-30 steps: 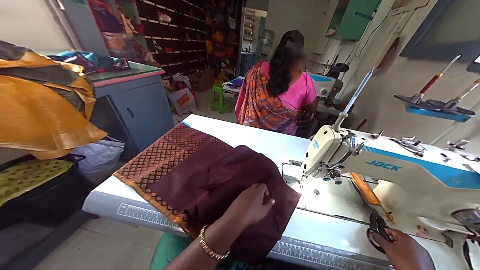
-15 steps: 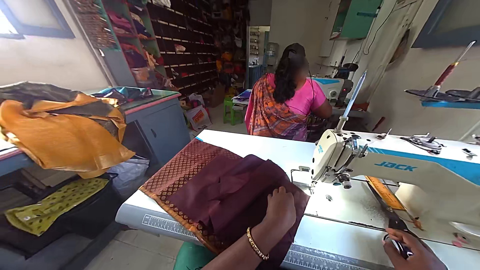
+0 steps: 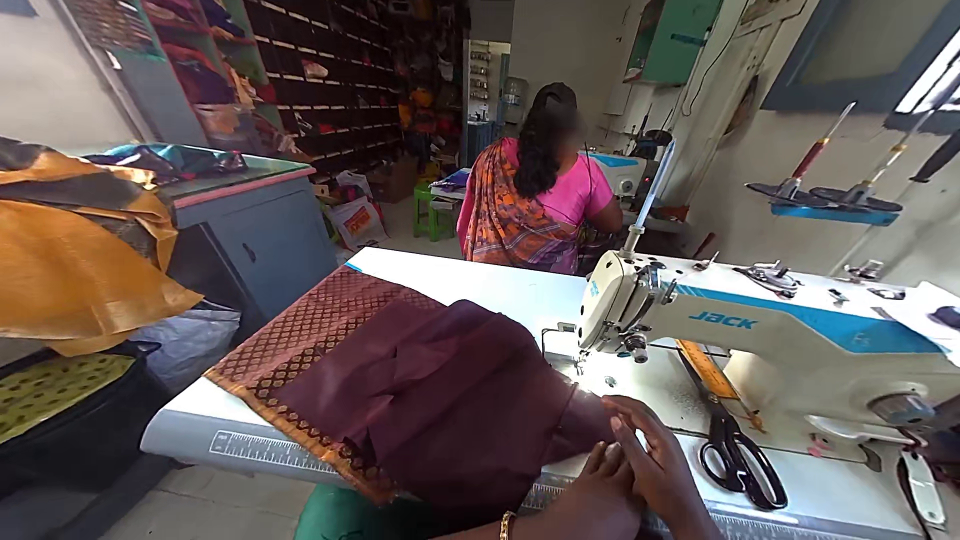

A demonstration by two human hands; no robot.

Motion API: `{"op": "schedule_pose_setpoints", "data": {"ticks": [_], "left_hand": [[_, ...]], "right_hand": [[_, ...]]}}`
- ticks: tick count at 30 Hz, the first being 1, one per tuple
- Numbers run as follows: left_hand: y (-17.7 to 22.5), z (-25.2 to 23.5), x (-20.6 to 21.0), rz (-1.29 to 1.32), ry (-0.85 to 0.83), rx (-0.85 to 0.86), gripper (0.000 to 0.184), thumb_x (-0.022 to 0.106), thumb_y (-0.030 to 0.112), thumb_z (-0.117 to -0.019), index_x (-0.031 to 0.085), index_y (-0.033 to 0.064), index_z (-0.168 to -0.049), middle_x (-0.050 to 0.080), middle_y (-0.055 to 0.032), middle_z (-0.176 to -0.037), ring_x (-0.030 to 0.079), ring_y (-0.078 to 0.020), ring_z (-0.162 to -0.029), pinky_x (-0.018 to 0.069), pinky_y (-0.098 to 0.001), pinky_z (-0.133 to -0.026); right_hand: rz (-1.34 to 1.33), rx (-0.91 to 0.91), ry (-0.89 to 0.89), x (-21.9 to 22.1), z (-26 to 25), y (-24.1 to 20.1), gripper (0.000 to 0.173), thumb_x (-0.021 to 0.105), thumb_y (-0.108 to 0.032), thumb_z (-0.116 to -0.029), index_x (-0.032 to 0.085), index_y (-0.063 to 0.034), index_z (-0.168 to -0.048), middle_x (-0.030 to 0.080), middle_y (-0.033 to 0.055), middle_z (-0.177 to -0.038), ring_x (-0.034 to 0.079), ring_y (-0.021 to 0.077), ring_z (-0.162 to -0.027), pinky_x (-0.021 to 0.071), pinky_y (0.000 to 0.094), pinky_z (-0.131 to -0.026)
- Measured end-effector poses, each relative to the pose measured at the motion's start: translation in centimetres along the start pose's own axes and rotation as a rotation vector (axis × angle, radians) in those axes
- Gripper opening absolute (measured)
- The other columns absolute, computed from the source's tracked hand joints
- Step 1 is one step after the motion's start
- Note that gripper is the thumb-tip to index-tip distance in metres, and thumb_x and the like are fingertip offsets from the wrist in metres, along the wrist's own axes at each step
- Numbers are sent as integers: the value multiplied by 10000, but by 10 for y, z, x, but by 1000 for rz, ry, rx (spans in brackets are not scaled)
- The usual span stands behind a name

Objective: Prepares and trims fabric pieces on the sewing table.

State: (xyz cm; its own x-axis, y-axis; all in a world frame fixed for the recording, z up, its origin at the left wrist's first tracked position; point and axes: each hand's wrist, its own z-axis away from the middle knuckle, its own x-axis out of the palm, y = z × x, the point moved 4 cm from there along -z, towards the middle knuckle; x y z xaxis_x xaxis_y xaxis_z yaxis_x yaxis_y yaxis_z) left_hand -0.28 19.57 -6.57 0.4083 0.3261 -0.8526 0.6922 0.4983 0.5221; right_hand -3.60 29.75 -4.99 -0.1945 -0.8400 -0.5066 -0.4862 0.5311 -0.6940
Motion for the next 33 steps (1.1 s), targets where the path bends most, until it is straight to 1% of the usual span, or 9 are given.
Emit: {"op": "schedule_pose_setpoints", "data": {"ticks": [2, 6, 9, 11, 14, 21, 24, 29, 33], "left_hand": [[3, 6, -7, 16, -62, 107, 549, 626, 277, -1014, 521, -70, -1427, 490, -277, -1511, 392, -411, -1475, 213, -551, -1249], [-5, 21, -51, 219, 15, 255, 229, 570, 23, -1002, 733, -22, -1156, 741, -197, -1132, 716, -324, -1078, 543, -497, -977], [-44, 23, -79, 80, 122, -56, 357, 425, 96, -1081, 634, 46, -1366, 645, -144, -1378, 592, -273, -1316, 428, -460, -1141], [-79, 21, -75, -87, 43, -206, 450, 339, 243, -1129, 479, 107, -1535, 445, -60, -1610, 317, -233, -1542, 165, -491, -1281], [-97, 24, -67, -136, -59, -309, 534, 228, 385, -1137, 297, 213, -1638, 227, 43, -1716, 94, -201, -1604, -18, -594, -1267], [-101, 35, -72, -52, -69, -411, 518, 213, 401, -1133, 338, 273, -1619, 193, 76, -1721, 38, -179, -1607, -93, -644, -1233], [-113, 40, -79, -68, -27, -458, 529, 211, 335, -1135, 283, 202, -1641, 169, 32, -1730, 44, -175, -1606, -61, -603, -1256], [-115, 41, -77, -123, -60, -442, 549, 184, 318, -1136, 190, 160, -1662, 117, 12, -1741, 22, -174, -1607, -46, -576, -1268], [-99, 37, -69, -101, -54, -369, 547, 184, 319, -1138, 206, 150, -1658, 165, -1, -1732, 53, -192, -1607, -45, -550, -1276]], "right_hand": [[-69, 104, -237, 7, -4, 10, 486, 413, -357, -1066, 646, -39, -1351, 622, 111, -1411, 564, 167, -1333, 462, 366, -1114], [148, 83, -415, 12, -8, 30, 512, 407, -377, -1088, 626, -28, -1392, 591, 128, -1466, 503, 239, -1419, 341, 455, -1214], [339, 56, -362, 13, -8, 29, 421, 503, -286, -1056, 656, -27, -1352, 607, 129, -1447, 531, 290, -1393, 325, 529, -1209], [442, 89, -299, 15, -8, 23, 392, 483, -232, -1072, 645, -31, -1367, 586, 130, -1471, 503, 307, -1417, 294, 543, -1223], [484, 32, -55, 20, -9, 5, 382, 444, -126, -1036, 681, -3, -1310, 620, 164, -1422, 551, 346, -1371, 332, 590, -1196], [372, -118, -133, 52, -6, -30, 374, 459, -163, -1043, 697, -52, -1308, 660, 113, -1379, 623, 310, -1292, 524, 478, -1054], [385, -216, -50, 61, -2, -39, 388, 486, -59, -933, 744, -62, -1222, 706, 101, -1303, 673, 284, -1225, 544, 476, -1030], [536, 265, -61, 43, -6, -24, 483, 693, -51, -871, 647, -20, -1351, 607, 298, -1273, 617, 488, -1116, 512, 606, -929], [584, 301, -132, 43, -7, -15, 334, 612, -110, -977, 711, -79, -1295, 683, 217, -1181, 694, 391, -1030, 564, 530, -886]]}}
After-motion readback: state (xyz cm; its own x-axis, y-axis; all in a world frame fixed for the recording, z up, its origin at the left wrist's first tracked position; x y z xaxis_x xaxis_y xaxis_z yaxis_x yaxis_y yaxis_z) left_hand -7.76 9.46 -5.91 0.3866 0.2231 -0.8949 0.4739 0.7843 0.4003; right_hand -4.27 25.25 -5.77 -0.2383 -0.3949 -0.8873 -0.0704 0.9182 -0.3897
